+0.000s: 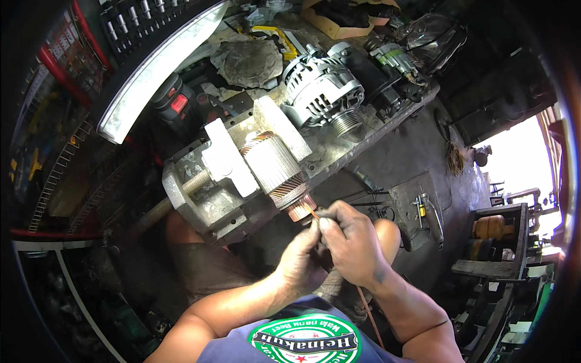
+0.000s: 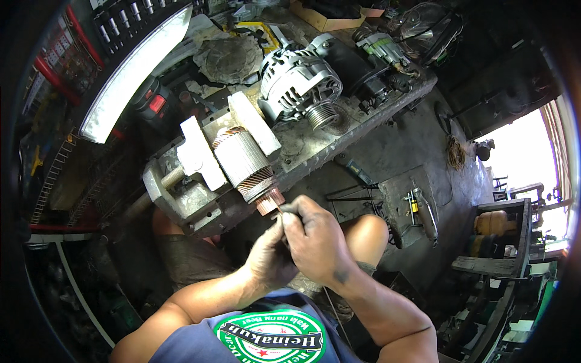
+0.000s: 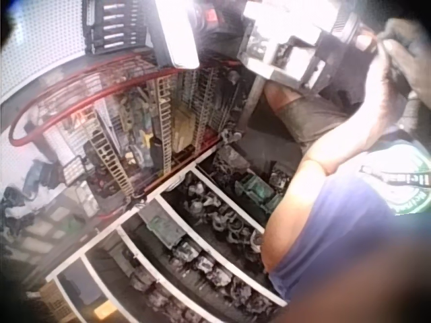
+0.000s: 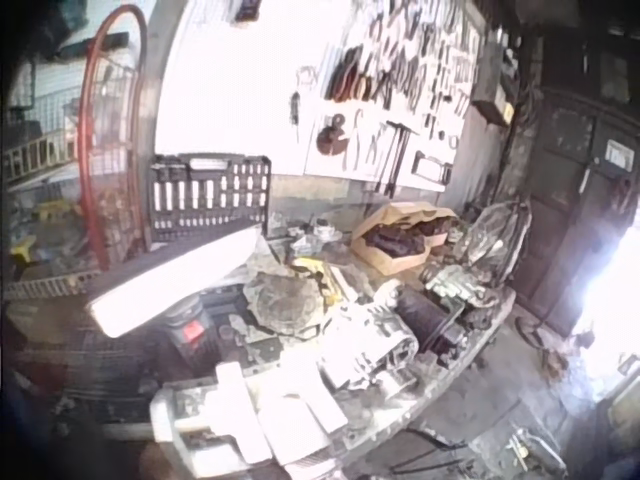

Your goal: The person works on a motor armature clamped in a bench vise, using a small tool to scrape or clean the commutator surface. They then use a rotary tool to grind the commutator and later use a screwdriver to adjust a small component on the armature.

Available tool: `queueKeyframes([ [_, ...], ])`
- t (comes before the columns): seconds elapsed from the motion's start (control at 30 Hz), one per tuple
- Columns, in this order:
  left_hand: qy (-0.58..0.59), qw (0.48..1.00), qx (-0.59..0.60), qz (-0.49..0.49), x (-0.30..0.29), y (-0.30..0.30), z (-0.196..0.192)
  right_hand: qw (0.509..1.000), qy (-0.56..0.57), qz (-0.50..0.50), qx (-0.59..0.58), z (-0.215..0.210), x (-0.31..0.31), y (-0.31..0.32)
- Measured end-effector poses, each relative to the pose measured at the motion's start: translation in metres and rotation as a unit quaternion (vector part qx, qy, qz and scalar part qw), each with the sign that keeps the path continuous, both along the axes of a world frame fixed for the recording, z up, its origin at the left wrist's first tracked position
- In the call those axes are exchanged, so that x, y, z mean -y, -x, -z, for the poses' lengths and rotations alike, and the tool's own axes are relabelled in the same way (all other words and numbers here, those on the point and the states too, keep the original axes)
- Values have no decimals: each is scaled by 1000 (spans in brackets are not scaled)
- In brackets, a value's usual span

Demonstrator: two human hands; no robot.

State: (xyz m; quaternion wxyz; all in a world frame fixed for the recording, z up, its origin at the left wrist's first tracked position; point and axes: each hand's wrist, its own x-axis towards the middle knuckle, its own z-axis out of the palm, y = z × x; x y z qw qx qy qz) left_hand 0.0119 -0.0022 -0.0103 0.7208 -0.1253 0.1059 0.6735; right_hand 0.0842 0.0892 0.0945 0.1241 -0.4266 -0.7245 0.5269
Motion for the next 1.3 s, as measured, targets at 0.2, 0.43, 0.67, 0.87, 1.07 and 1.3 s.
queueKeyframes([
  [0.2,24,999,10,45,1,0,-3,999,-25,-5,37,-4,3,3],
  [0.43,-13,999,-18,30,2,-1,3,997,-51,-12,58,-5,4,-5],
  [0.67,13,998,-39,39,6,-10,2,1000,-28,-3,-11,8,6,-22],
  [0.87,0,993,-110,-49,5,-5,9,998,35,5,-51,8,5,-19],
  [1.07,-54,991,-118,-33,2,3,18,995,82,11,-50,4,-4,-9],
  [1.3,9,993,-111,-32,1,3,15,994,100,4,-45,-1,-9,-1],
])
